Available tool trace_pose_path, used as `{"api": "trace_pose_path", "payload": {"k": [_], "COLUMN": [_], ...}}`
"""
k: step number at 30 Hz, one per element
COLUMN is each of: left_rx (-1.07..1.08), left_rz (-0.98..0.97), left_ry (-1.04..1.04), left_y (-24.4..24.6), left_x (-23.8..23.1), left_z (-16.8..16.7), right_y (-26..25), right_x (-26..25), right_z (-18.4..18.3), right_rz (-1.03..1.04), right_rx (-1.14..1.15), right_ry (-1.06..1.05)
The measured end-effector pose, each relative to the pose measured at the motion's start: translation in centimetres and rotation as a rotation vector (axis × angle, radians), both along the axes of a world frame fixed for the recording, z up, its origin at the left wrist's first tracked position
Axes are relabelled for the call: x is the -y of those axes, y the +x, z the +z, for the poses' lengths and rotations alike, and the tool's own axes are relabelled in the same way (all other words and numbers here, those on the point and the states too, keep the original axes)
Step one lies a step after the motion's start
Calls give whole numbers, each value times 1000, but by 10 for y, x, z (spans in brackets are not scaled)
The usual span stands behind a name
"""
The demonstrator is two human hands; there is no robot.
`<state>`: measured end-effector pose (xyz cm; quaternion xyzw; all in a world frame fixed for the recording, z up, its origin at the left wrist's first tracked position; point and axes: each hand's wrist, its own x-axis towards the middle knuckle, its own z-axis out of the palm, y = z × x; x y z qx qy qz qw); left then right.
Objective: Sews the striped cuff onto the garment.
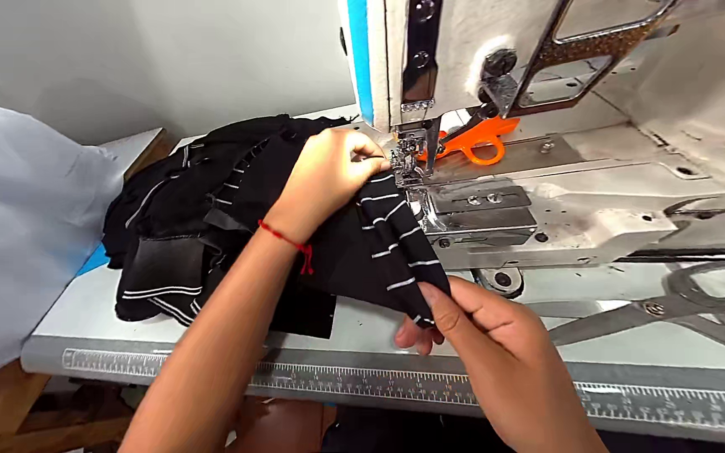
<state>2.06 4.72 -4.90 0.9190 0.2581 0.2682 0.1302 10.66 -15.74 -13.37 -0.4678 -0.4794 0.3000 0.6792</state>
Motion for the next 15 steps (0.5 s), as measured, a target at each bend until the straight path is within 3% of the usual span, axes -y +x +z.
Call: {"api": "trace_pose_path", "payload": {"k": [2, 9, 15], "left_rx": [53, 88, 102], "left_rz": [-107, -5, -80], "left_ry": [-27, -130, -125], "left_y": [9, 31, 39], "left_x": [-15, -12, -18], "left_z": [-2, 5, 6], "right_y": [1, -5, -4], "right_x": [-3, -16, -24], "right_z": [0, -4, -3], "right_rz": [-47, -141, -178], "right_rx": [-11, -21, -19], "right_ry": [-4, -25, -39]}}
